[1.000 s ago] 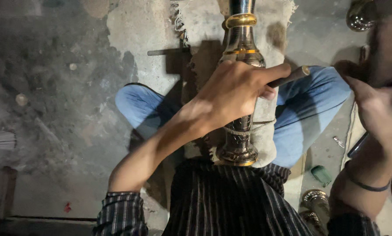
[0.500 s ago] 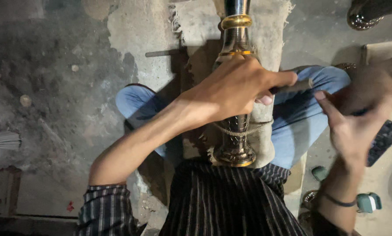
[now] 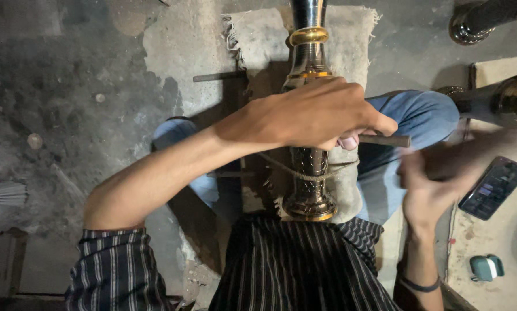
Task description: The person sits cross-legged on the floor with a brass vase held against a cloth-covered support and taps a small punch against the vase surface with a wooden mallet, repositioning the punch repeatedly to work the patterned metal. Other brass vessels and a phone lie on the floor nearby.
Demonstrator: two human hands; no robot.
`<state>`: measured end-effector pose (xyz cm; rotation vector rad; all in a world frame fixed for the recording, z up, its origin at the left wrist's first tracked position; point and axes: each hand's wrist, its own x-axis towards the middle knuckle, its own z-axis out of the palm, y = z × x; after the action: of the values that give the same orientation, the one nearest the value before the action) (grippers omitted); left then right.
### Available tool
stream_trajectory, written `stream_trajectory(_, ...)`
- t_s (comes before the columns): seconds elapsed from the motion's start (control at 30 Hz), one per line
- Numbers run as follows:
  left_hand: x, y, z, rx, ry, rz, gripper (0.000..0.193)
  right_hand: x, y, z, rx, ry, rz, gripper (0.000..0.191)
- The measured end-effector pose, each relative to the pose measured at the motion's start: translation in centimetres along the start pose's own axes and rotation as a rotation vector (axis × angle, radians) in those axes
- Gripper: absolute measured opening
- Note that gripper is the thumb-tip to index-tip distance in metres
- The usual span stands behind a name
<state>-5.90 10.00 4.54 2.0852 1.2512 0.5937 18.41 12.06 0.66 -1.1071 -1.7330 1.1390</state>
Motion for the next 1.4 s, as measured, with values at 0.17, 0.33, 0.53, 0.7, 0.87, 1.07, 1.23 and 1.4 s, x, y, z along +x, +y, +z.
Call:
stream_trajectory(0.17,1.0,-0.1,0.1,-0.011,-0.105,0.002,0.027,-1.9,2.7,-0.2,0.291,0.236,0.256,0.077)
stream_trajectory(0.33,0.7,-0.5,-0.7,-0.037,-0.158,0.104,0.032,-4.7,5.4,-0.1,0.1,0.138,0.13,0.071)
stream_trajectory(0.53,1.1,-0.8,-0.8,-0.249,-0.191,-0.09,0.022,-5.1,5.5,0.3,-0.015,-0.052,0.126,0.07)
stream_trajectory(0.7,1.4,-1.6,-1.1,-0.144,-0.074,-0.017,0.025,-3.1,4.4,0.2,-0.175,-0.045,-0.068,0.059)
stream_trajectory(0.87,0.9,-2.2,-1.4,-0.162,-0.046,0.033,0.019,-2.5,4.1,-0.8,0.096,-0.033,0.27,0.047)
stream_trajectory(1.07,-0.7,-2.0,-1.7,-0.189,0.194,0.06,0.029,-2.5,6.2,0.1,0.041,0.063,0.131,0.038)
stream_trajectory(1.23,-1.7,-1.4,-1.7,-0.166,0.303,0.017,0.037,-1.4,7.2,1.9,-0.053,-0.062,-0.024,0.043)
stream_trajectory(1.4,-1.3,-0.5,-0.9,-0.188,0.156,0.014,0.039,-1.3,6.9,2.0,0.095,-0.122,0.165,0.043)
